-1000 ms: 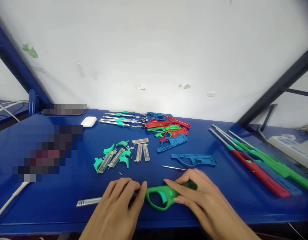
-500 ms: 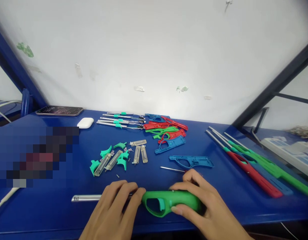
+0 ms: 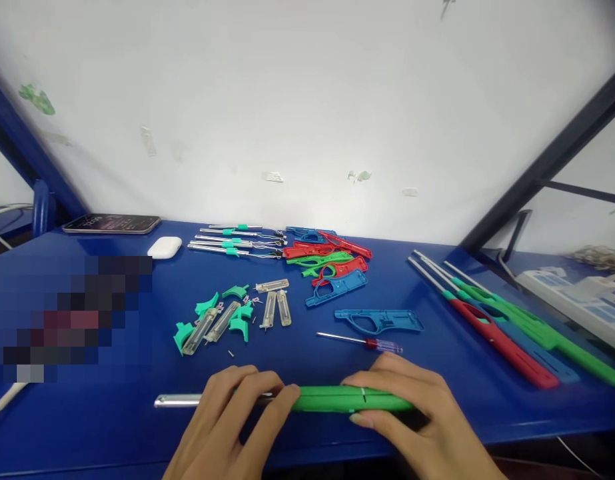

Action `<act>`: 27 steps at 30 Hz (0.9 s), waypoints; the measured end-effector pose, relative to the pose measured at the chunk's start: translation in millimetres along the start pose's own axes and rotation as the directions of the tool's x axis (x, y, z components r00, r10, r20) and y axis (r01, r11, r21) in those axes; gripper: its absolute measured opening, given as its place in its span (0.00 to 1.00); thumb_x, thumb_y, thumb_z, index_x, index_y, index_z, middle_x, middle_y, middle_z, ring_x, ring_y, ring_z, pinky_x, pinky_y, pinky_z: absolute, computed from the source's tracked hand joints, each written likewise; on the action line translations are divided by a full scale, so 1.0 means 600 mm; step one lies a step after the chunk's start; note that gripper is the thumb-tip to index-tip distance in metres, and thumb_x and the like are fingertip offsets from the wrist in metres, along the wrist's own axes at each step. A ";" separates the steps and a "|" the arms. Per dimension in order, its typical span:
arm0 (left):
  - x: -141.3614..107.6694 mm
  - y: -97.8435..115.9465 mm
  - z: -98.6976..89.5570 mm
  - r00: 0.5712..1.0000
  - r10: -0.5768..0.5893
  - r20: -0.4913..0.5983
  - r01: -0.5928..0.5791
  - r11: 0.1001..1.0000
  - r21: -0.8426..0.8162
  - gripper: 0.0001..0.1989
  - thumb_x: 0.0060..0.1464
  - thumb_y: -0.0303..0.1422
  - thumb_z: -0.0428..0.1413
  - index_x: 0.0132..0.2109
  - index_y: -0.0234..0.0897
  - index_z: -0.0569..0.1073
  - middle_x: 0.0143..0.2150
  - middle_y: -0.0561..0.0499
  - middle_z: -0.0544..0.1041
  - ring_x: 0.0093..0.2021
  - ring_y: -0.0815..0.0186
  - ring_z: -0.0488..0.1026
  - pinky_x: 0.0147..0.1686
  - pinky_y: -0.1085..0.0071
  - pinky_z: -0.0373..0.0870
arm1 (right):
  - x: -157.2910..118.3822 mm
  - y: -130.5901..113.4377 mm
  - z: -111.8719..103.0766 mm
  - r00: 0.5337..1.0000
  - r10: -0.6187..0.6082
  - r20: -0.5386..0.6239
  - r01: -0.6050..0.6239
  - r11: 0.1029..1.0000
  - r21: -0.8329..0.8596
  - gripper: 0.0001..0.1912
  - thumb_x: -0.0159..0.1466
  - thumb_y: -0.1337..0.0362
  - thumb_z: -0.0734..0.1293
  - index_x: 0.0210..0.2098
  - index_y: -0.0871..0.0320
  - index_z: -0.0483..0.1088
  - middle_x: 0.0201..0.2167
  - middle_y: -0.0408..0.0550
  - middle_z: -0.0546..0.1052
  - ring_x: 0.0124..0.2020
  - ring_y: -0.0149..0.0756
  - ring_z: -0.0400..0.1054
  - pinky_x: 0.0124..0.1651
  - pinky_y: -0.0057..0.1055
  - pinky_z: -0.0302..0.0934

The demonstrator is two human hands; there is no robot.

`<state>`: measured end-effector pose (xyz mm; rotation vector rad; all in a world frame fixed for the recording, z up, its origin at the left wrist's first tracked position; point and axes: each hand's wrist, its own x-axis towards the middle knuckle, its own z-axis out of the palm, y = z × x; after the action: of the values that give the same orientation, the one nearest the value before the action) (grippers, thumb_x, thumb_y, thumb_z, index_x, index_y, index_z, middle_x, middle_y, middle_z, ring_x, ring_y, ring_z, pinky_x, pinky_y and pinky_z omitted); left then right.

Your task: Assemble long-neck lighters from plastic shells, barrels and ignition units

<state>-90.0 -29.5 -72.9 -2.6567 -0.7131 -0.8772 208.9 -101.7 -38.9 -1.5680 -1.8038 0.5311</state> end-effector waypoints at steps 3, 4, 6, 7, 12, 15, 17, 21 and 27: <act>0.012 -0.004 -0.011 1.000 -0.008 0.010 0.008 1.000 0.025 0.20 0.75 0.33 0.50 0.69 0.42 0.72 0.55 0.47 0.79 0.57 0.56 0.70 0.58 0.60 0.68 | 0.000 -0.002 -0.002 0.997 -0.024 -0.074 0.026 1.000 0.017 0.14 0.65 0.52 0.77 0.48 0.47 0.86 0.45 0.51 0.86 0.42 0.47 0.80 0.42 0.36 0.78; 0.016 -0.007 -0.016 1.000 -0.027 0.012 0.026 0.999 0.034 0.21 0.74 0.30 0.51 0.69 0.41 0.71 0.56 0.47 0.79 0.58 0.56 0.70 0.59 0.60 0.65 | 0.000 -0.004 -0.001 0.994 -0.018 -0.105 0.021 0.999 0.024 0.13 0.65 0.52 0.77 0.46 0.47 0.87 0.44 0.51 0.86 0.42 0.47 0.80 0.42 0.35 0.78; 0.022 -0.016 -0.026 0.998 -0.067 0.002 0.067 0.997 0.032 0.20 0.72 0.26 0.53 0.66 0.39 0.74 0.55 0.48 0.80 0.59 0.56 0.69 0.60 0.59 0.62 | 0.000 -0.009 0.003 0.988 0.011 -0.154 -0.005 0.999 0.036 0.12 0.66 0.51 0.76 0.44 0.47 0.87 0.42 0.51 0.86 0.41 0.47 0.80 0.41 0.35 0.78; 0.024 -0.021 -0.031 0.997 -0.080 -0.006 0.080 0.996 0.023 0.18 0.71 0.26 0.54 0.64 0.40 0.75 0.54 0.49 0.81 0.58 0.56 0.70 0.60 0.59 0.61 | -0.001 -0.011 0.005 0.986 0.023 -0.166 -0.017 0.999 0.037 0.12 0.66 0.50 0.75 0.43 0.47 0.87 0.41 0.50 0.86 0.40 0.46 0.80 0.41 0.35 0.78; 0.025 -0.032 -0.044 0.997 -0.077 -0.013 0.076 0.996 -0.036 0.15 0.74 0.27 0.50 0.60 0.40 0.77 0.46 0.53 0.83 0.50 0.61 0.73 0.54 0.63 0.62 | 0.002 -0.008 -0.002 0.991 -0.001 -0.133 -0.003 1.000 -0.030 0.13 0.64 0.50 0.76 0.43 0.47 0.88 0.41 0.50 0.87 0.38 0.46 0.81 0.42 0.36 0.78; 0.018 -0.036 -0.046 0.996 -0.088 0.006 0.088 0.996 0.011 0.16 0.76 0.32 0.50 0.64 0.38 0.74 0.51 0.51 0.83 0.53 0.59 0.74 0.57 0.60 0.61 | 0.005 0.001 -0.011 0.996 -0.037 -0.079 0.030 0.996 -0.087 0.13 0.63 0.50 0.77 0.44 0.47 0.87 0.42 0.50 0.87 0.38 0.46 0.82 0.41 0.35 0.79; 0.015 -0.037 -0.048 0.998 -0.054 0.034 0.053 0.998 0.034 0.16 0.75 0.33 0.50 0.64 0.40 0.74 0.52 0.52 0.83 0.55 0.58 0.74 0.58 0.59 0.60 | 0.005 0.004 -0.014 0.997 -0.052 -0.059 0.046 0.993 -0.106 0.13 0.64 0.50 0.77 0.45 0.47 0.87 0.42 0.50 0.87 0.39 0.46 0.82 0.41 0.34 0.80; 0.027 -0.023 -0.051 0.999 -0.051 0.013 0.051 0.998 -0.026 0.15 0.78 0.35 0.47 0.60 0.41 0.76 0.47 0.56 0.84 0.50 0.61 0.75 0.56 0.61 0.61 | 0.002 0.001 -0.011 0.995 -0.082 -0.052 0.076 0.991 -0.109 0.13 0.64 0.49 0.77 0.45 0.47 0.87 0.40 0.50 0.87 0.40 0.46 0.83 0.42 0.31 0.80; 0.044 0.017 -0.040 0.999 -0.035 0.024 0.035 0.999 -0.028 0.23 0.81 0.31 0.35 0.57 0.40 0.76 0.39 0.60 0.84 0.42 0.67 0.78 0.54 0.64 0.62 | 0.004 -0.016 -0.008 0.994 -0.114 0.007 0.114 0.991 -0.072 0.10 0.66 0.51 0.76 0.45 0.42 0.87 0.38 0.45 0.87 0.37 0.39 0.84 0.41 0.23 0.78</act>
<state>-77.9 -37.7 -38.6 -2.6917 -0.7604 -0.8735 205.5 -102.0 -28.4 -1.5018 -1.9205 0.4183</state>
